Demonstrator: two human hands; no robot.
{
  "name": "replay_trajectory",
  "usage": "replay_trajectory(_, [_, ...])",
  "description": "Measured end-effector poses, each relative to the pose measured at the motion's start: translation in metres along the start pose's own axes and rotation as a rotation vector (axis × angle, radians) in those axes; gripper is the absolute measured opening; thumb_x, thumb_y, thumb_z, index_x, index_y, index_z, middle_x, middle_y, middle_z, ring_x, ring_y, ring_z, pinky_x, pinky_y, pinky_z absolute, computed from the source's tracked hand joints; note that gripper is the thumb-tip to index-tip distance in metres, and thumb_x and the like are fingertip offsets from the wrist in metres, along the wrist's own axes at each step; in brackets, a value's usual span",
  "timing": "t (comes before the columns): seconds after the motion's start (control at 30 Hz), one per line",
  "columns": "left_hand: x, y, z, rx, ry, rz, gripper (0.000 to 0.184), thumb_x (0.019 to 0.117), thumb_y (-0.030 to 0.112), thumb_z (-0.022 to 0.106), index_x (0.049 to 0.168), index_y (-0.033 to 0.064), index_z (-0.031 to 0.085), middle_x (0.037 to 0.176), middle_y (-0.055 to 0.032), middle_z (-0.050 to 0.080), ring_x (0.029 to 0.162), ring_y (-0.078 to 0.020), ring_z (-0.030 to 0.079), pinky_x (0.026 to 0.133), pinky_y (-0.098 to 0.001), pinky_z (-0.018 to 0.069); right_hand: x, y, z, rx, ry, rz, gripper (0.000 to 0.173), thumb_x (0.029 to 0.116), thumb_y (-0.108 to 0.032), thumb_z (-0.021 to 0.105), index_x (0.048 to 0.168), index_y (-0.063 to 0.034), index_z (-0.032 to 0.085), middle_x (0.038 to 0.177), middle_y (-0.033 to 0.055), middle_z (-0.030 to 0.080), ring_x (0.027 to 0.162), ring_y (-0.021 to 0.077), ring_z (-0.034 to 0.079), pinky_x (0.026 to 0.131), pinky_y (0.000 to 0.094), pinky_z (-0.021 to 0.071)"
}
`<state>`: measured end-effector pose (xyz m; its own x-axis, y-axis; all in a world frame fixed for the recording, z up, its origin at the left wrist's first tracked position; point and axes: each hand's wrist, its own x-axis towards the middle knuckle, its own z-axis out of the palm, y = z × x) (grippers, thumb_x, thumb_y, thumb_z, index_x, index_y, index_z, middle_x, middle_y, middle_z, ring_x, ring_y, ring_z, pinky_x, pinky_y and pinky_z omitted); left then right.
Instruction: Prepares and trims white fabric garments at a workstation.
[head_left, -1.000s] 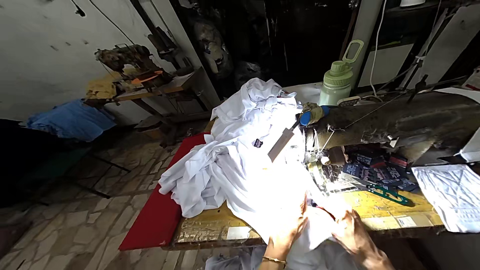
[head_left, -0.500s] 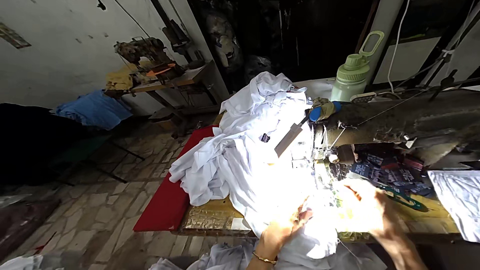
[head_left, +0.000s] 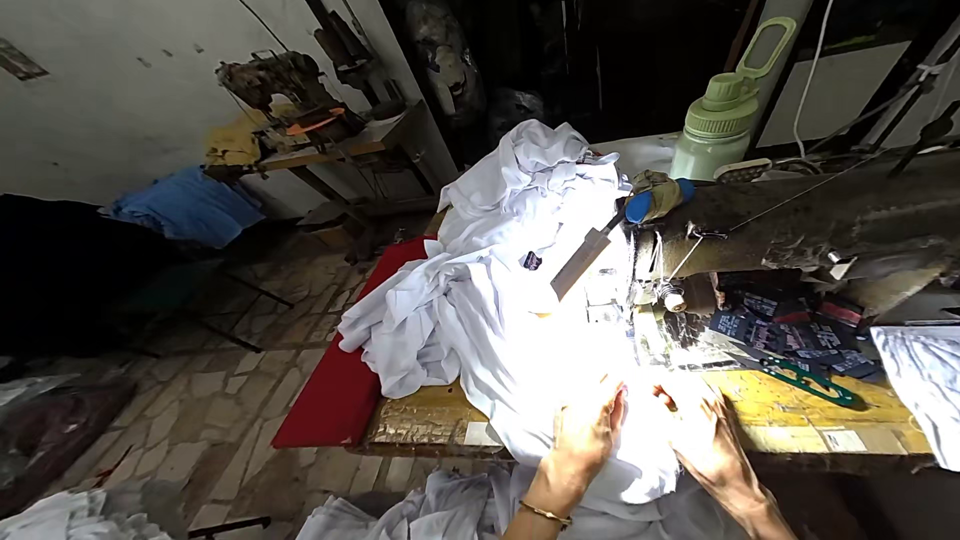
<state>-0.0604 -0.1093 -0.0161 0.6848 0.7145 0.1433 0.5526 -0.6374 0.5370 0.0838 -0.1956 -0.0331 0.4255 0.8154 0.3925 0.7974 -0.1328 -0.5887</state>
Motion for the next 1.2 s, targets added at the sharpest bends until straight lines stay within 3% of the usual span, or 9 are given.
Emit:
replay_trajectory(0.17, [-0.002, -0.007, 0.000, -0.017, 0.104, 0.039, 0.028, 0.1001, 0.017, 0.057, 0.116, 0.0046, 0.076, 0.110, -0.0148, 0.075, 0.100, -0.0305, 0.073, 0.087, -0.0492, 0.0576, -0.003, 0.001, 0.003, -0.008, 0.050, 0.009, 0.024, 0.0898, -0.018, 0.055, 0.084, -0.0027, 0.073, 0.079, 0.0097, 0.068, 0.077, 0.0266, 0.066, 0.077, 0.0480, 0.0519])
replay_trajectory(0.27, [0.008, -0.020, -0.029, 0.034, 0.329, -0.007, 0.017, 0.0928, 0.008, 0.065, 0.101, 0.0002, 0.078, 0.088, -0.0171, 0.074, 0.081, -0.0323, 0.073, 0.074, -0.0511, 0.0580, -0.006, 0.005, 0.005, -0.017, 0.069, -0.012, 0.024, 0.0899, -0.015, 0.054, 0.087, -0.0015, 0.073, 0.081, 0.0115, 0.068, 0.079, 0.0284, 0.067, 0.076, 0.0486, 0.0523])
replay_trajectory(0.37, [0.024, -0.038, -0.073, 0.152, 0.448, 0.014, 0.018, 0.0915, -0.004, 0.063, 0.107, -0.0057, 0.072, 0.107, -0.0201, 0.070, 0.082, -0.0327, 0.071, 0.069, -0.0500, 0.0583, -0.007, 0.008, 0.001, -0.038, 0.060, -0.015, 0.025, 0.0906, -0.016, 0.053, 0.086, -0.0005, 0.072, 0.080, 0.0130, 0.067, 0.078, 0.0304, 0.067, 0.075, 0.0486, 0.0538])
replay_trajectory(0.5, [0.039, -0.060, -0.105, 0.181, 0.620, 0.095, 0.014, 0.0979, 0.006, 0.060, 0.101, -0.0012, 0.071, 0.107, -0.0158, 0.067, 0.078, -0.0232, 0.067, 0.066, -0.0400, 0.0571, 0.000, 0.024, -0.017, -0.057, 0.092, -0.057, 0.026, 0.0897, -0.019, 0.054, 0.083, -0.0026, 0.073, 0.079, 0.0109, 0.068, 0.078, 0.0286, 0.068, 0.073, 0.0452, 0.0553])
replay_trajectory(0.63, [0.046, -0.055, -0.112, 0.126, 0.607, 0.117, 0.013, 0.0981, 0.007, 0.060, 0.102, 0.0008, 0.071, 0.107, -0.0129, 0.066, 0.078, -0.0179, 0.065, 0.066, -0.0331, 0.0562, 0.014, 0.049, -0.044, -0.118, 0.151, -0.123, 0.028, 0.0936, -0.022, 0.056, 0.097, -0.0044, 0.078, 0.105, 0.0152, 0.070, 0.105, 0.0373, 0.064, 0.091, 0.0549, 0.0507])
replay_trajectory(0.73, [0.046, -0.045, -0.110, 0.076, 0.535, 0.178, 0.013, 0.0975, 0.010, 0.061, 0.100, 0.0028, 0.071, 0.104, -0.0087, 0.066, 0.077, -0.0134, 0.064, 0.065, -0.0282, 0.0555, 0.019, 0.080, -0.065, -0.287, 0.143, -0.091, 0.028, 0.0928, -0.005, 0.055, 0.112, 0.0023, 0.074, 0.121, 0.0280, 0.066, 0.118, 0.0521, 0.059, 0.096, 0.0671, 0.0465])
replay_trajectory(0.9, [0.037, -0.026, -0.112, 0.019, 0.442, 0.263, 0.015, 0.0974, 0.014, 0.058, 0.098, 0.0079, 0.072, 0.100, -0.0015, 0.067, 0.088, -0.0084, 0.065, 0.076, -0.0263, 0.0567, 0.012, 0.099, -0.072, -0.416, 0.134, -0.109, 0.033, 0.0930, -0.005, 0.046, 0.107, 0.0104, 0.071, 0.104, 0.0286, 0.071, 0.098, 0.0486, 0.069, 0.080, 0.0577, 0.0570])
replay_trajectory(1.1, [0.023, -0.011, -0.114, -0.049, 0.391, 0.305, 0.015, 0.0987, 0.020, 0.059, 0.098, 0.0131, 0.072, 0.102, 0.0034, 0.069, 0.092, -0.0051, 0.066, 0.080, -0.0254, 0.0569, 0.024, 0.096, -0.076, -0.475, 0.262, -0.152, 0.035, 0.0978, -0.010, 0.040, 0.099, 0.0099, 0.069, 0.095, 0.0291, 0.069, 0.098, 0.0500, 0.067, 0.090, 0.0663, 0.0471])
replay_trajectory(1.2, [0.020, -0.007, -0.112, -0.087, 0.357, 0.320, 0.017, 0.1001, 0.021, 0.058, 0.098, 0.0131, 0.072, 0.102, 0.0025, 0.070, 0.095, -0.0059, 0.067, 0.082, -0.0264, 0.0570, 0.026, 0.057, -0.073, -0.389, 0.227, -0.097, 0.033, 0.0962, -0.010, 0.044, 0.109, 0.0102, 0.067, 0.083, 0.0265, 0.068, 0.066, 0.0443, 0.069, 0.055, 0.0595, 0.0534])
